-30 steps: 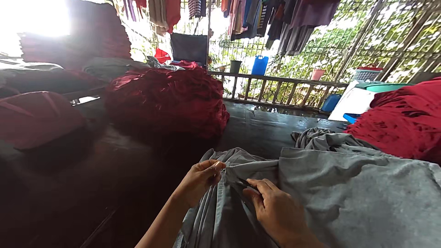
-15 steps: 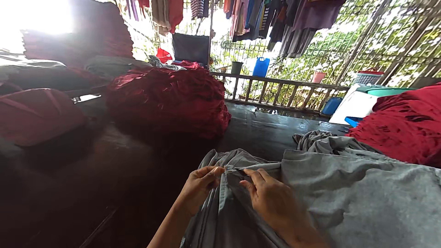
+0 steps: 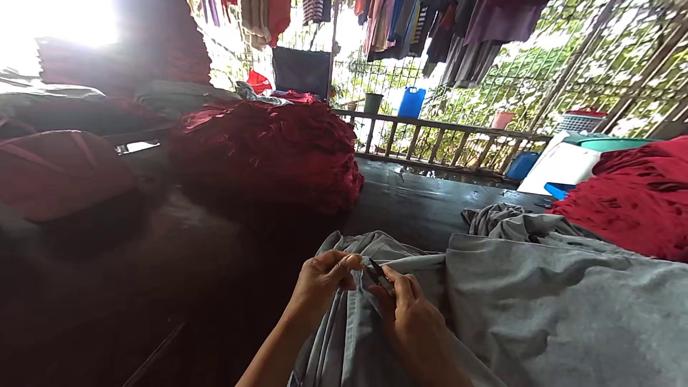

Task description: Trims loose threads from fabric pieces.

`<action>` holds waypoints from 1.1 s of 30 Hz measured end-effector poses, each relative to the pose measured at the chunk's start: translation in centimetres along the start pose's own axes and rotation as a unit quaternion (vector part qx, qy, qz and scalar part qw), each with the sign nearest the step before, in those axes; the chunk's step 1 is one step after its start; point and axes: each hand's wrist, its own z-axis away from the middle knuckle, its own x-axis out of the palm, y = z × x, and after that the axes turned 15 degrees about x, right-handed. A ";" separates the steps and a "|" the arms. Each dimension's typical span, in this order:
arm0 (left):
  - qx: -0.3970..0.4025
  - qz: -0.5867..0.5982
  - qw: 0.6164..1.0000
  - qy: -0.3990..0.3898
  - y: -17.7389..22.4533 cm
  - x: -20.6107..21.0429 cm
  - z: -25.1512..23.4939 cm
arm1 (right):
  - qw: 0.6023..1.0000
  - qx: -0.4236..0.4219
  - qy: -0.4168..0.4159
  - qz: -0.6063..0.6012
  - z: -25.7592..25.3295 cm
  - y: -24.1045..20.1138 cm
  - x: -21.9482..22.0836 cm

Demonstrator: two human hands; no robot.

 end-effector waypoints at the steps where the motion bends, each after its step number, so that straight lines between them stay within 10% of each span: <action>1: 0.000 0.007 1.000 0.004 0.0 0.1 0.0 | 1.000 0.006 0.002 -0.008 0.2 -0.1 0.0; 33: 0.032 0.036 0.999 -0.011 -0.4 -0.1 0.6 | 0.994 0.075 0.018 -0.073 -1.4 1.2 -0.5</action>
